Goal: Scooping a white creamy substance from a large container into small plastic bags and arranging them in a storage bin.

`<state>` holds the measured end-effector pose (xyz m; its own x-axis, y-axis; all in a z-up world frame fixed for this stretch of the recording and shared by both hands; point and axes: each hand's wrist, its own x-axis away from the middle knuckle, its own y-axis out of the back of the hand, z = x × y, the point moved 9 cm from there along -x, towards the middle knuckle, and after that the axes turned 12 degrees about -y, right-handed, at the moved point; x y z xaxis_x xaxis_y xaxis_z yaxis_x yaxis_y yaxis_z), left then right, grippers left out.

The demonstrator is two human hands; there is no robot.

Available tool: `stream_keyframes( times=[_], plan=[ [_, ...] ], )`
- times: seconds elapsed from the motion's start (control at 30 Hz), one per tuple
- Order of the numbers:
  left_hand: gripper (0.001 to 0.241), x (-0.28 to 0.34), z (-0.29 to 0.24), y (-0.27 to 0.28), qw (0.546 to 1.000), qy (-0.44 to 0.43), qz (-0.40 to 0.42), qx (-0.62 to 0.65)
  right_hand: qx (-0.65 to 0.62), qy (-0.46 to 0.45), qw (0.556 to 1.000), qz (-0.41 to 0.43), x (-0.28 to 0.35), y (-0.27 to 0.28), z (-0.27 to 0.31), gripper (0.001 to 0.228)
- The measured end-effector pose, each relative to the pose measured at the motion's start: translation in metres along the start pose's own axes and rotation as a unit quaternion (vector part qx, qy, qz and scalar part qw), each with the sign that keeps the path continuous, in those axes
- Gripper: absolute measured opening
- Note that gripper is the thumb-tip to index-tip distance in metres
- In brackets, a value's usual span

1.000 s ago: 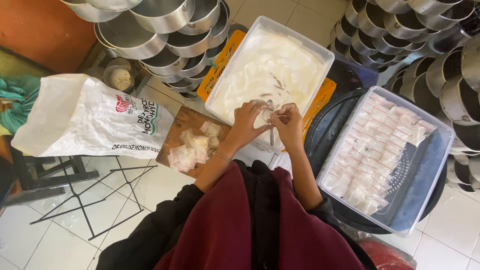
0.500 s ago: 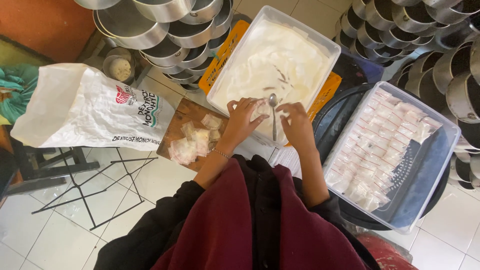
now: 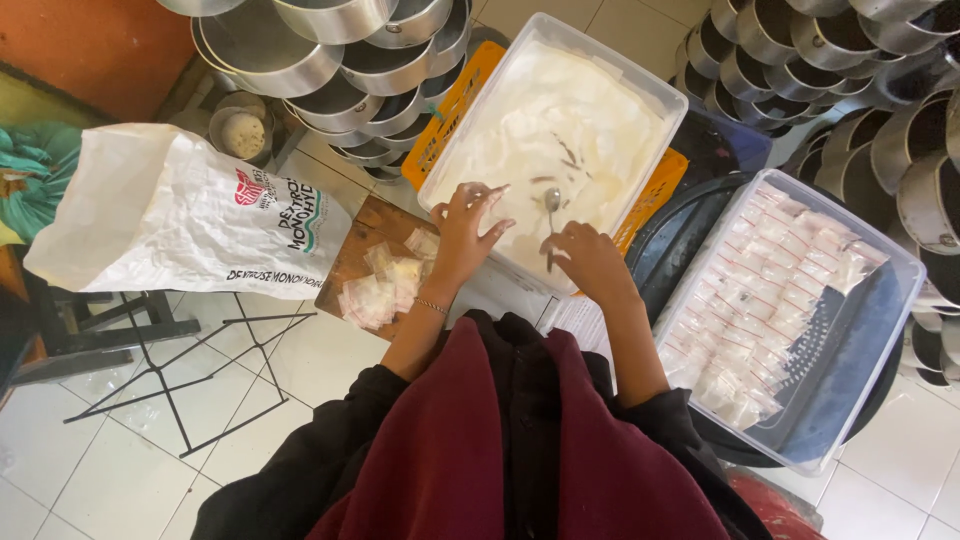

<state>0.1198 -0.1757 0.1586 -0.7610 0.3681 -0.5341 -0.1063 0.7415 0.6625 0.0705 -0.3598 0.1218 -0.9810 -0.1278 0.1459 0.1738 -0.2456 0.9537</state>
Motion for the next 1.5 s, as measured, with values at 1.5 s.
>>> stream_keyframes(
  times=[1.5],
  plan=[
    [0.039, 0.01, 0.049, 0.011, 0.997, 0.07, -0.041, -0.003, -0.67, -0.233, 0.679, -0.189, -0.056, -0.022, -0.084, 0.025]
  ],
)
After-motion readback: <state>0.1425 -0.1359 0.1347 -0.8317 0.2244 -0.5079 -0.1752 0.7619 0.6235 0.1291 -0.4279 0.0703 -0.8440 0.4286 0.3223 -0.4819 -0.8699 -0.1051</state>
